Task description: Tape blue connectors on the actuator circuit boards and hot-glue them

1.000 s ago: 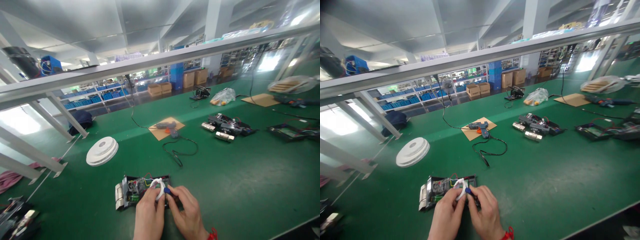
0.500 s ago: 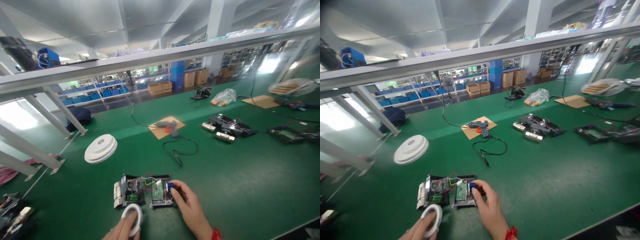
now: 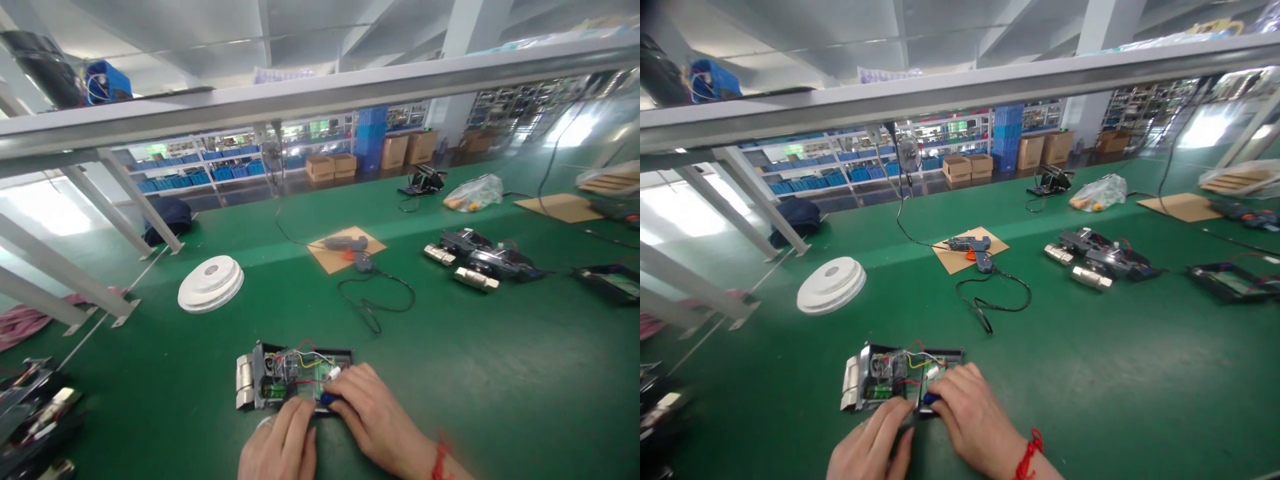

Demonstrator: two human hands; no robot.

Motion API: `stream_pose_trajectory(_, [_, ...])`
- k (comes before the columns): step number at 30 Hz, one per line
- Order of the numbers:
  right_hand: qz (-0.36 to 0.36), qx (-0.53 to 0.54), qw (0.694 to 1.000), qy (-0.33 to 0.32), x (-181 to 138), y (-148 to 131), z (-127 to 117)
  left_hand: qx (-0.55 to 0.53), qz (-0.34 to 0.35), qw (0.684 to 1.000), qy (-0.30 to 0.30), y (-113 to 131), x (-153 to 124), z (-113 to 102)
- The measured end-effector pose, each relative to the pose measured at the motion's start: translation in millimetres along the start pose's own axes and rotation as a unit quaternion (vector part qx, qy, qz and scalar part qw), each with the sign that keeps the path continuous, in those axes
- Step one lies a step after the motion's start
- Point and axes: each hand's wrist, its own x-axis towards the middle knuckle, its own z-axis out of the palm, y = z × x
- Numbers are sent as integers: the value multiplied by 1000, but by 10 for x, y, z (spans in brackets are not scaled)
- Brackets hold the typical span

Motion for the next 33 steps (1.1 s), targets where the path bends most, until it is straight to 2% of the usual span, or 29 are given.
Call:
stream_pose_trajectory(4, [3, -19, 1000, -20, 51, -2, 14, -23, -7, 1000, -18, 31, 141, 113])
stream_pose_trajectory(13, [2, -29, 999, -15, 68, 45, 57, -71, -14, 997, -41, -3, 85, 187])
stream_pose_trajectory(23, [-49, -35, 997, -43, -32, 36, 1, -33, 7, 999, -5, 26, 105, 191])
stream_pose_trajectory(26, [-52, -36, 997, -47, -67, 68, 25, -3, 4, 1000, 30, 29, 81, 212])
stream_pose_trajectory(31, [-27, 45, 999, -11, -88, 142, 32, 3, 24, 1000, 12, -11, 61, 232])
stream_pose_trajectory(33, [-31, 67, 997, 0, -99, 172, 35, 0, 26, 999, 29, -17, 74, 237])
